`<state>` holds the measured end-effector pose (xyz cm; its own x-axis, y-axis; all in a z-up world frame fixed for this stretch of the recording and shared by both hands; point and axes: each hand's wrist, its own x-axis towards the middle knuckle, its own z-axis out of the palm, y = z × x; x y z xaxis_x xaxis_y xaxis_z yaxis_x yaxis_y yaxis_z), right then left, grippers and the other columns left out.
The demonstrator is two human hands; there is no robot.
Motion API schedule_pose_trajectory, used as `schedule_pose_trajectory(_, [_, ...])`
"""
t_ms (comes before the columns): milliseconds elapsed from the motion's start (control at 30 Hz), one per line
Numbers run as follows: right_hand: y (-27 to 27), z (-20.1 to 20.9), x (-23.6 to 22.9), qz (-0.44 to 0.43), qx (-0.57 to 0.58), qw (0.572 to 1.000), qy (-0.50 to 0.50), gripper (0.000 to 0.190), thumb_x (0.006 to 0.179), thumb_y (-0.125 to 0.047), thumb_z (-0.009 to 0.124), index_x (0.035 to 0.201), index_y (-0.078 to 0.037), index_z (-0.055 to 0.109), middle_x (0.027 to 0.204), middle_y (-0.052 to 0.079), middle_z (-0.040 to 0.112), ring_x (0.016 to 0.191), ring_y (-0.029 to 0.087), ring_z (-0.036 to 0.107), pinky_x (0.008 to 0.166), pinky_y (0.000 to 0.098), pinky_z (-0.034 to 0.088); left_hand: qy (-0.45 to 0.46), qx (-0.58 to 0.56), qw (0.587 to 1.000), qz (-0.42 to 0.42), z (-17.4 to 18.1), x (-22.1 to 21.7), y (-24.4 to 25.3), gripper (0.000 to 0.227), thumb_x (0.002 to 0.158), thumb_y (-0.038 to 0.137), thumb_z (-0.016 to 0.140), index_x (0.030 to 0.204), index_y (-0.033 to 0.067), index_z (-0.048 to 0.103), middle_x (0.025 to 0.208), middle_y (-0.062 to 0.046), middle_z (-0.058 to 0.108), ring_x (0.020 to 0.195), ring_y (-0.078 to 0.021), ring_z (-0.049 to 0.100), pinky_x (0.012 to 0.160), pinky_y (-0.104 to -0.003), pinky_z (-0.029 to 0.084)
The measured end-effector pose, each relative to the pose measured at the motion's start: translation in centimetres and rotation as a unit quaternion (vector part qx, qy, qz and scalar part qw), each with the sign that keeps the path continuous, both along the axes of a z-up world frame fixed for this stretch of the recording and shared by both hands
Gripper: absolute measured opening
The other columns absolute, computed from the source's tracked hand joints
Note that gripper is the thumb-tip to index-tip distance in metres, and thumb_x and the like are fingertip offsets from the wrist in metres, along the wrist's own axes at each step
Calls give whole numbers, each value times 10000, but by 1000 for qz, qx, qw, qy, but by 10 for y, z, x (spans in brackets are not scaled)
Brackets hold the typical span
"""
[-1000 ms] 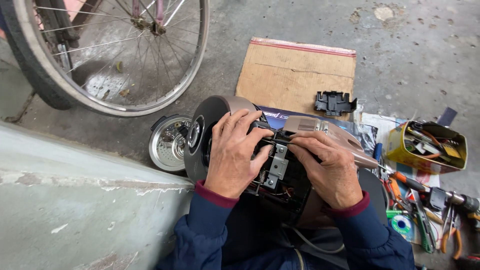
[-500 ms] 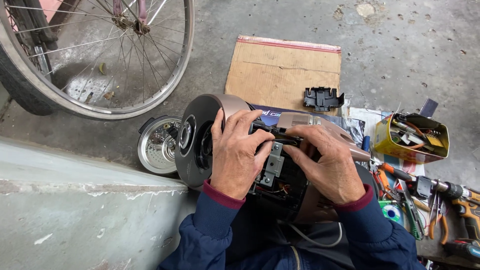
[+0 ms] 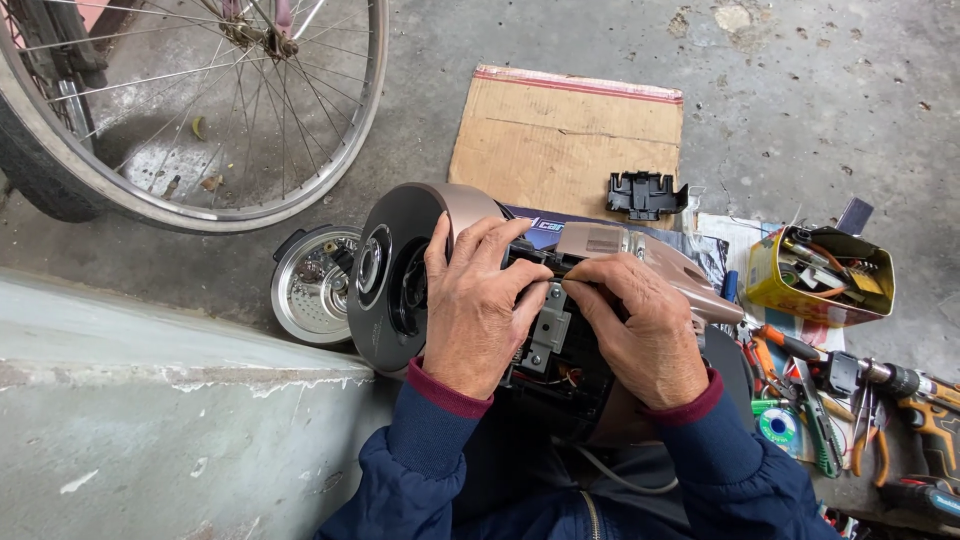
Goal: Repairing an electronic appliance by soldering internal wires and assembling the motor housing components.
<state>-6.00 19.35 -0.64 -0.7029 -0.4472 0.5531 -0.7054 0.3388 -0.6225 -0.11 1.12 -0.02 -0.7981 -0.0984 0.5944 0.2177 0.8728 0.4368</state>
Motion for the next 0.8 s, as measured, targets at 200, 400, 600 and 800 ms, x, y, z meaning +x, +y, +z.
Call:
schedule_pose_trajectory(200, [2, 1, -2, -9, 7, 1000, 16, 79, 1037, -109, 811, 1111, -93, 790, 930, 113, 757, 907, 371, 788, 802, 458, 625, -20, 13, 1000, -5, 2, 2, 0, 117, 909, 185, 874, 997, 191, 798, 1376, -24, 715, 1390, -282, 599, 1305, -705, 241])
schedule_pose_trajectory(400, [3, 2, -3, -10, 14, 1000, 16, 86, 1029, -88, 807, 1114, -98, 799, 939, 106, 772, 909, 375, 786, 804, 456, 630, -36, -23, 999, -18, 11, 6, 1, 238, 903, 248, 876, 1123, 258, 784, 1392, -14, 702, 1408, -291, 572, 1305, -723, 212])
schedule_pose_trajectory(600, [2, 10, 1, -4, 11, 1000, 2, 151, 1005, -97, 827, 1153, -108, 803, 992, 102, 794, 920, 355, 788, 829, 459, 634, 2, -2, 1000, -14, 2, 2, 2, 69, 978, 266, 845, 1034, 266, 804, 1315, 6, 752, 1359, -279, 618, 1300, -708, 247])
schedule_pose_trajectory(800, [9, 6, 6, -37, 26, 999, -10, 207, 968, -94, 849, 1159, -129, 776, 1171, 83, 810, 976, 329, 796, 844, 460, 625, 6, 7, 1000, -15, 2, 2, 2, 57, 984, 274, 839, 1033, 260, 811, 1302, 8, 764, 1357, -277, 625, 1303, -701, 255])
